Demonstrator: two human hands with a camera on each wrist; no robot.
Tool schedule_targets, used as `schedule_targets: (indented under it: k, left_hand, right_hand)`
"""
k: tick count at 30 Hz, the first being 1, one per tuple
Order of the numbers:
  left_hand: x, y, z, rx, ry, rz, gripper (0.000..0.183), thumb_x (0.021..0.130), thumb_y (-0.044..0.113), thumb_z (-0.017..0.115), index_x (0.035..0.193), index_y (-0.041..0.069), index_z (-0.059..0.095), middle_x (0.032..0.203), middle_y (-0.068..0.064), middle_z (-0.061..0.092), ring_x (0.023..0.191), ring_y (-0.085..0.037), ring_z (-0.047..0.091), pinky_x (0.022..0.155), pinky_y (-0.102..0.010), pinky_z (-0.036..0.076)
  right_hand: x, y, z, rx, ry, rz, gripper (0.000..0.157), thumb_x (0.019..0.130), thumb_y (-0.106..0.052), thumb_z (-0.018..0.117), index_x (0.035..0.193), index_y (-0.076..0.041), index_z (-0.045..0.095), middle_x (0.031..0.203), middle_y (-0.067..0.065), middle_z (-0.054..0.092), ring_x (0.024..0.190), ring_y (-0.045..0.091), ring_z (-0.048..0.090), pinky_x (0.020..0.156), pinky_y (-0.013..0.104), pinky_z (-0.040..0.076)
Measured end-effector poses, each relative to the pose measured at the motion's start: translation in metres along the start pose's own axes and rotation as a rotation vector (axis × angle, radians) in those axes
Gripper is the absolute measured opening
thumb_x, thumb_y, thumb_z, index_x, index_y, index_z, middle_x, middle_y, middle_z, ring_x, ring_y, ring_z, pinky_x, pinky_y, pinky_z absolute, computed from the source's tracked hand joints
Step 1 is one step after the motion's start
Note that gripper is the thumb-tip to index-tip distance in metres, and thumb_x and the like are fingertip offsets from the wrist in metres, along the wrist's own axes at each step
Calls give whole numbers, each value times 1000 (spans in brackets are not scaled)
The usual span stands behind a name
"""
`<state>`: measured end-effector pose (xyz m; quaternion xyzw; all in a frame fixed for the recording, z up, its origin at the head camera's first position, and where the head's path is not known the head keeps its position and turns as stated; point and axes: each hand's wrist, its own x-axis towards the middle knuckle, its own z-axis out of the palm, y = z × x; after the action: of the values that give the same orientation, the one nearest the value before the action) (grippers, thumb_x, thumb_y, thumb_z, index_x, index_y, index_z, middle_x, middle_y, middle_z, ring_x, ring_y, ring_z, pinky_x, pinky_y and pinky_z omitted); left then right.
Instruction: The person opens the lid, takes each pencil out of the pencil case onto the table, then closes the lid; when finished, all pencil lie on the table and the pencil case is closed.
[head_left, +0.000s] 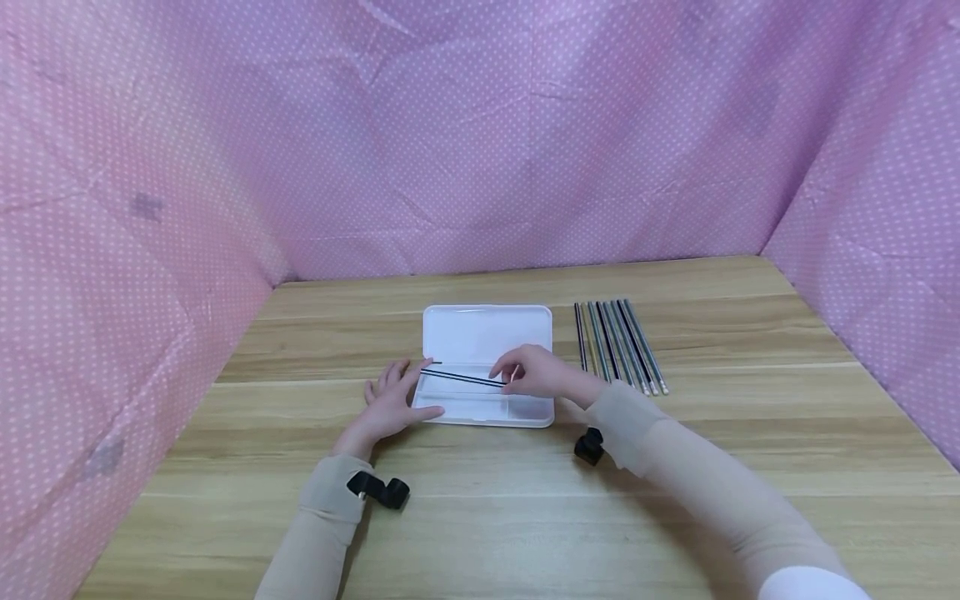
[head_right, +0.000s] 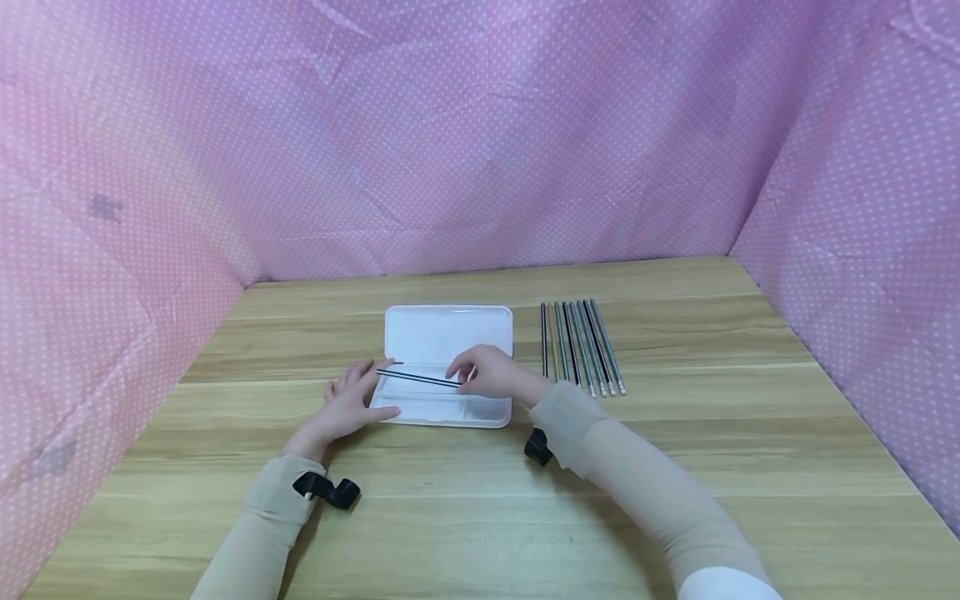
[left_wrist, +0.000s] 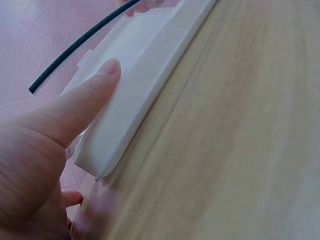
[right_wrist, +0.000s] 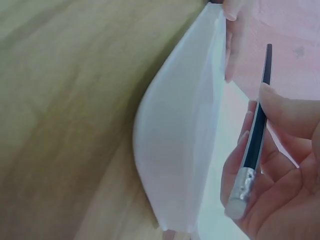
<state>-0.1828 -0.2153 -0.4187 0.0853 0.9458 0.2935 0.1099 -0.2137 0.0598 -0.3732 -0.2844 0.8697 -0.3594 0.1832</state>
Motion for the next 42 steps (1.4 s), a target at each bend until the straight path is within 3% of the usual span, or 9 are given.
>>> schedule_targets:
  k: [9,14,23,32,42]
  left_hand:
    - [0,-1,1,-7,5,10,86,78,49,72,149,26,29,155,-22,9,141,-45,-3,103,-68,-11]
    - [0,-2,1,-8,7,16,85,78,49,72,149,27,29,154,-23,9,141,-46,-2,103,-68,-10]
    - [0,-3,2,-1,3,18,86,78,50,72,149,27,29,154,-23,9,141,-46,-2,103,-68,-10]
    - [0,-2,2,-7,1,21,85,78,50,72,148,27,29,154,-23,9,141,-46,-2,103,-68,-10]
    - [1,-3,2,-7,2,14,85,78,50,72,149,27,29,155,-23,9,141,-46,-3,103,-68,-10]
  right_hand:
    - [-16,9,-9,168,91,80,22,87,-9,67,109,-9,69,94,4,65,87,16,58,73,27,49]
    - [-25,18,-16,201,133,114,24,87,-13,67,111,-10,68,98,4,66,88,17,57,73,28,47]
    - [-41,32,-27,331,119,198,36,88,-11,67,121,-2,59,100,10,65,85,16,61,76,32,55]
    - [-61,46,-42,332,143,222,42,90,-10,64,128,2,52,110,19,63,82,15,62,75,34,55]
    - [-80,76,-56,340,196,244,46,90,-11,64,130,6,49,107,14,61,83,12,61,74,32,56]
